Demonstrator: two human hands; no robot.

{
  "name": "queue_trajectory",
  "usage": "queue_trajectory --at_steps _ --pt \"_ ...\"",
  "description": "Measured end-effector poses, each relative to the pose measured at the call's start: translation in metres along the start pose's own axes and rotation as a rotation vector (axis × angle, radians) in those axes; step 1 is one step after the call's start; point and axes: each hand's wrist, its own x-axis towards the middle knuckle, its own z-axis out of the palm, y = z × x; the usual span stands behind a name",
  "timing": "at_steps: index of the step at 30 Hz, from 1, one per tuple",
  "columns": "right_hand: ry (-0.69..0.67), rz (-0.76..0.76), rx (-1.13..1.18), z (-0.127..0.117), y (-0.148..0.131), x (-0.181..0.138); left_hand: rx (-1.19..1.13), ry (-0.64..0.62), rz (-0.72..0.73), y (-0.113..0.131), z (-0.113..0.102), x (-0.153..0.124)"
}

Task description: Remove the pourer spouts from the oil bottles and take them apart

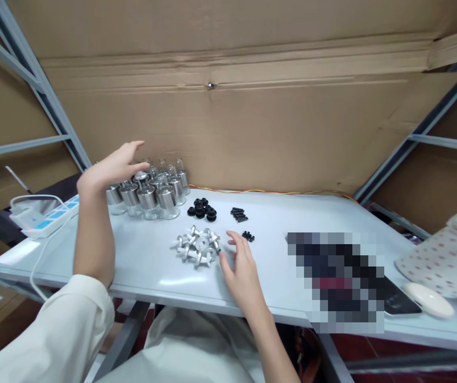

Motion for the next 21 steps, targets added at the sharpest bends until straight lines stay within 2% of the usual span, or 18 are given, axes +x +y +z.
queue_trajectory --at_steps 2,5,9,12,14,16,21 --pt "0.008 -0.015 0.007 0.001 0.000 0.000 0.045 -0.087 -0.120 -0.013 0.000 0.003" --pt "0.017 -0.049 0.007 0.001 0.000 0.000 0.089 -0.181 -0.166 -0.023 0.004 0.011" --pt "0.025 -0.071 0.003 0.000 0.000 0.000 0.098 -0.154 -0.131 -0.024 0.004 0.015" --pt "0.069 -0.075 0.006 -0.002 -0.001 0.000 0.099 -0.159 -0.098 -0.016 -0.007 0.006" --pt "0.123 -0.065 0.022 -0.003 -0.004 0.000 0.099 -0.119 -0.084 -0.004 -0.019 -0.008" --pt "0.170 -0.033 0.052 -0.005 -0.007 -0.001 0.078 -0.018 -0.043 0.011 -0.030 -0.025" --pt "0.238 -0.006 0.137 -0.007 -0.014 -0.001 0.035 0.166 0.191 0.052 -0.043 -0.058"
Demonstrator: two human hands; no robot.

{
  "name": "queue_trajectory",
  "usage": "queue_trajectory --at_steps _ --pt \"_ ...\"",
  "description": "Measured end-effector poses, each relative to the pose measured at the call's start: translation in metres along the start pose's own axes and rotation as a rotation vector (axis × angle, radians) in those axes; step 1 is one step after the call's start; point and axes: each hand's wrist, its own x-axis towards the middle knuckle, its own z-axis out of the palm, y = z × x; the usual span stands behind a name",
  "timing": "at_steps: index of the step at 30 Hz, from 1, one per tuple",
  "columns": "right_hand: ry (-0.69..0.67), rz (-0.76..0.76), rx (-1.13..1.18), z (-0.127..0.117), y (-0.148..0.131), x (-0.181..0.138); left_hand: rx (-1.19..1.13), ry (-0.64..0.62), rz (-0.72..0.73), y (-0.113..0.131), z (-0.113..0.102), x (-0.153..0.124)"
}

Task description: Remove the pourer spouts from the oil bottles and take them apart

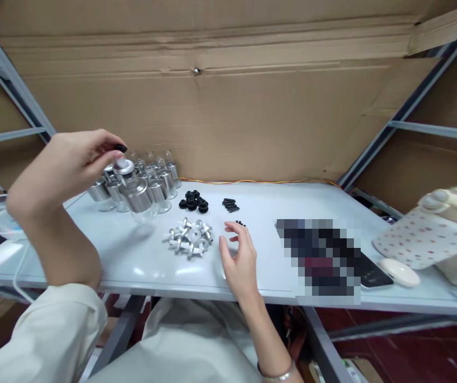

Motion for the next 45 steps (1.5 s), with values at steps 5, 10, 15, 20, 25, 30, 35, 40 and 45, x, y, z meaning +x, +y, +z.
queue_trajectory --at_steps 5,10,15,20,25,30,35,40,45 --pt "-0.063 -0.039 0.130 -0.002 -0.010 0.000 -0.154 -0.004 0.328 0.037 0.004 -0.009" --pt "-0.165 -0.167 0.269 -0.011 -0.032 -0.005 -0.364 -0.104 0.566 0.076 0.020 -0.015" --pt "-0.068 -0.115 0.205 -0.011 -0.039 -0.007 -0.489 -0.174 0.729 0.100 0.051 -0.009" --pt "-0.142 -0.114 0.217 -0.011 -0.033 0.006 -0.645 -0.231 0.736 0.102 0.068 0.001" --pt "-0.298 -0.083 0.279 -0.021 -0.034 0.024 -0.970 -0.589 0.602 0.106 0.094 0.004" --pt "-0.322 -0.023 0.288 -0.027 -0.033 0.035 -1.274 -0.678 0.567 0.117 0.121 -0.003" --pt "-0.487 -0.010 0.341 -0.030 -0.029 0.039 -1.309 -0.620 0.588 0.119 0.126 -0.004" --pt "-0.568 0.003 0.474 -0.030 -0.032 0.040 -1.321 -0.650 0.579 0.118 0.128 -0.005" --pt "-0.464 0.012 0.471 -0.029 -0.029 0.041 -1.390 -0.571 0.538 0.124 0.136 -0.012"
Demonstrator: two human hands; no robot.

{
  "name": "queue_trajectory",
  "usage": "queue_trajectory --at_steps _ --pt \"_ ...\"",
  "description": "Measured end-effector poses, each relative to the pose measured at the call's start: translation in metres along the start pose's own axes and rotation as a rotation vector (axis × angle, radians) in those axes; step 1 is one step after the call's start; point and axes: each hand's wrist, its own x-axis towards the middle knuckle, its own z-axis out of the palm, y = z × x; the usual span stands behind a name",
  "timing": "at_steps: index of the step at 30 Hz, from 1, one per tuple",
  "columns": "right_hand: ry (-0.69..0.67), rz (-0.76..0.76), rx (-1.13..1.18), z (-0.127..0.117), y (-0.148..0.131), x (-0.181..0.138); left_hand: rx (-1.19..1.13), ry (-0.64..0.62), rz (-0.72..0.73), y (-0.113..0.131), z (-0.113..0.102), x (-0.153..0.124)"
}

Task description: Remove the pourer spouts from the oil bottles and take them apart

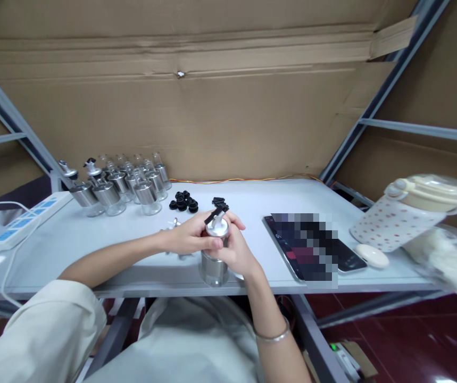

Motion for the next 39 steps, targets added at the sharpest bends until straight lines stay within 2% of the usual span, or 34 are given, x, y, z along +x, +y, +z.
queue_trajectory --at_steps 3,5,7,9,11,12,13,15,18,21,23,27,29,31,34,39 --pt "0.044 -0.027 -0.067 0.002 0.010 -0.001 -0.054 0.107 -0.018 -0.008 0.008 -0.003" --pt "0.125 -0.093 -0.141 0.008 0.020 -0.003 -0.108 0.207 -0.066 -0.014 0.013 -0.004" --pt "0.293 -0.182 -0.238 0.016 0.030 -0.006 -0.161 0.327 -0.095 -0.020 0.018 -0.006" --pt "0.539 -0.269 -0.313 0.021 0.033 -0.009 -0.219 0.402 -0.087 -0.024 0.022 -0.007" --pt "0.733 -0.331 -0.381 0.019 0.025 -0.009 -0.252 0.405 -0.091 -0.024 0.023 -0.007" --pt "0.744 -0.339 -0.423 0.016 0.017 -0.008 -0.239 0.374 -0.110 -0.023 0.022 -0.007" --pt "0.691 -0.338 -0.462 0.012 0.007 -0.005 -0.204 0.318 -0.139 -0.020 0.020 -0.006" --pt "0.432 -0.284 -0.457 0.004 -0.017 0.001 -0.105 0.161 -0.204 -0.014 0.014 -0.004" --pt "-0.041 -0.023 -0.345 0.001 -0.047 0.011 -0.066 -0.077 -0.256 -0.006 0.003 -0.002" --pt "-0.237 0.115 -0.251 0.008 -0.061 0.019 -0.128 -0.236 -0.253 0.001 0.002 -0.003" --pt "-0.337 0.155 -0.190 0.011 -0.063 0.024 -0.134 -0.271 -0.246 0.005 0.005 -0.004" --pt "-0.578 0.176 -0.030 0.009 -0.056 0.034 -0.108 -0.165 -0.261 0.008 0.012 -0.005" --pt "-0.574 0.130 0.067 0.007 -0.049 0.037 -0.127 -0.123 -0.264 0.006 0.013 -0.006" --pt "-0.479 0.080 0.135 0.006 -0.041 0.036 -0.141 -0.102 -0.271 0.003 0.013 -0.006" --pt "-0.356 0.046 0.139 0.007 -0.033 0.030 -0.149 -0.101 -0.282 -0.002 0.012 -0.007" --pt "-0.241 -0.045 0.112 0.010 -0.030 0.021 -0.152 -0.101 -0.333 -0.005 0.012 -0.011"
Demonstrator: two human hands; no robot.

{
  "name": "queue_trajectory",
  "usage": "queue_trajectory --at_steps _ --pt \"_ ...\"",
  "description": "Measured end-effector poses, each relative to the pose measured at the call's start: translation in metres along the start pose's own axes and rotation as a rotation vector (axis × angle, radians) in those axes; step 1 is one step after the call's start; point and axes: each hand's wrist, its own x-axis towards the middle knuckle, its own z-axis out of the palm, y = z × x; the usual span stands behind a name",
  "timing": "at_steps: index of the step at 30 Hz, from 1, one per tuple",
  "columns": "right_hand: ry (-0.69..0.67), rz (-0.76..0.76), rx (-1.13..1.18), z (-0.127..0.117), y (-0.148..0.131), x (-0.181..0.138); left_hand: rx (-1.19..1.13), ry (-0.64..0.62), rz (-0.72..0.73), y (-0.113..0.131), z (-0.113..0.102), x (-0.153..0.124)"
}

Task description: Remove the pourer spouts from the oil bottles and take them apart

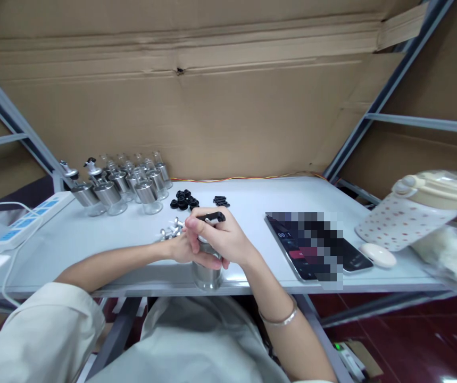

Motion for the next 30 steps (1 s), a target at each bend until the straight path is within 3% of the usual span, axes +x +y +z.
queue_trajectory --at_steps 5,14,19,23,30 --pt "0.090 -0.050 -0.051 0.002 -0.003 -0.001 -0.029 0.033 -0.053 0.000 0.002 -0.003" --pt "0.125 0.200 0.279 0.004 -0.009 0.003 -0.270 -0.014 -0.057 -0.003 0.005 0.004" --pt "0.093 0.165 0.380 0.005 -0.008 -0.001 -0.352 -0.014 -0.111 -0.013 0.008 0.006" --pt "0.102 0.143 0.472 0.005 -0.008 0.000 -0.262 -0.062 -0.048 -0.010 0.005 0.004" --pt "0.561 0.020 0.735 -0.008 -0.006 0.003 -0.099 0.007 0.035 -0.001 0.001 0.001"
